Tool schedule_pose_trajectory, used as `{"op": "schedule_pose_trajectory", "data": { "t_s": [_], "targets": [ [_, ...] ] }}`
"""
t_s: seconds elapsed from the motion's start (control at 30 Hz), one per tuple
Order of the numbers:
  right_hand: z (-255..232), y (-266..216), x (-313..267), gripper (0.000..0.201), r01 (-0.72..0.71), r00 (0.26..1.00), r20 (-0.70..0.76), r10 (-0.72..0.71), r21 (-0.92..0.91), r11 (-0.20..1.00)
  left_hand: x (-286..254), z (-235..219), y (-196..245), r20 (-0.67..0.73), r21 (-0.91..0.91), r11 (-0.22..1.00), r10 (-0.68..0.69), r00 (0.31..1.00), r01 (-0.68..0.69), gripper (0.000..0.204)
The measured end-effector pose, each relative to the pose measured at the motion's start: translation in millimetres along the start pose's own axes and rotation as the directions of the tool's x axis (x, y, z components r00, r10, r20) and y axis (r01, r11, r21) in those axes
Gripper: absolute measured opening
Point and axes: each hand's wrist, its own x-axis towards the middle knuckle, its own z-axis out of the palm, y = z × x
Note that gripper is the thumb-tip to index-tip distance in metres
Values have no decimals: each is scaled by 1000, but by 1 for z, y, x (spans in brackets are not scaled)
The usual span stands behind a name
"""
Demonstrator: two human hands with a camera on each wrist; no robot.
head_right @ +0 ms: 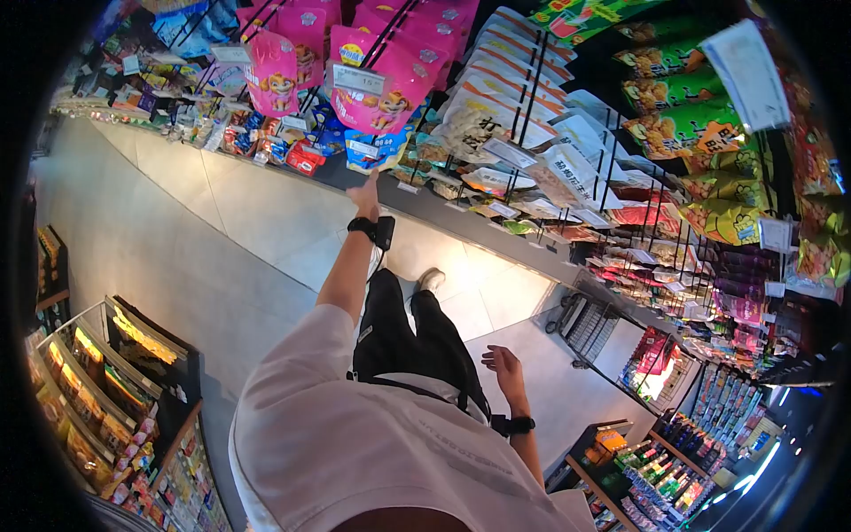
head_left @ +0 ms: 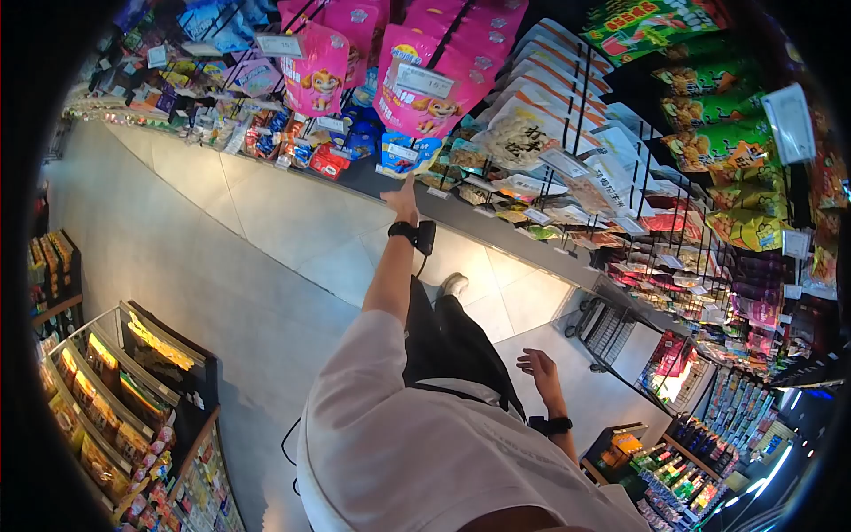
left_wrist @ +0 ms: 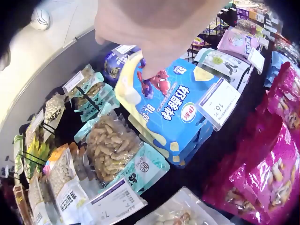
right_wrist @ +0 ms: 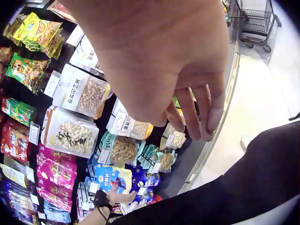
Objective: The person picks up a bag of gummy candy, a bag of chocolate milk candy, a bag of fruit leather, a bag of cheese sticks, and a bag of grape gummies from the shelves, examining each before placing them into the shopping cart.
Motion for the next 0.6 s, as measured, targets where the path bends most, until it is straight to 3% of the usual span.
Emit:
{"op": "schedule_pose_trajectory", "data": {
  "t_s": [0.03,0.07,0.1,0.17,0.23,0.27,0.3,0.37,0.43,0.5,0.57,0.6],
  "targets": [
    [-2,2,-2,37,-1,1000,0,1,15,1000,10,5,-13,12,37,999,28,1000,-29,89],
    [-4,1,-3,38,8,1000,-5,-8,16,1000,2,-6,-2,160,-38,990,-129,979,136,80],
    [-7,0,-5,38,18,1000,-12,-18,20,1000,-11,-22,8,317,-82,949,-264,911,304,72],
    [-15,4,-9,39,46,998,-41,-44,46,998,-24,-38,19,549,-19,911,-334,766,411,57],
    [-23,14,-10,39,85,993,-88,-77,94,992,-57,-45,26,541,-62,930,-274,795,363,24],
    [-27,17,-12,39,110,989,-115,-97,116,987,-66,-47,25,613,-21,933,-273,741,360,23],
    [-31,24,-14,39,134,984,-139,-114,141,981,-96,-58,53,651,81,924,-333,682,373,24],
    [-41,45,-21,39,180,971,-193,-142,196,964,-137,-61,69,737,179,943,-318,597,282,29],
    [-54,68,-35,39,214,957,-247,-152,250,944,-185,-59,77,793,195,968,-249,556,156,31],
    [-69,99,-53,38,255,935,-317,-157,295,921,-245,-65,86,868,169,985,-171,465,46,36],
    [-89,139,-79,37,298,896,-420,-145,326,897,-286,-59,74,950,120,992,-123,288,28,37],
    [-98,161,-95,33,366,852,-501,-155,357,859,-314,-59,70,965,120,993,-113,238,-14,37]
  ]
}}
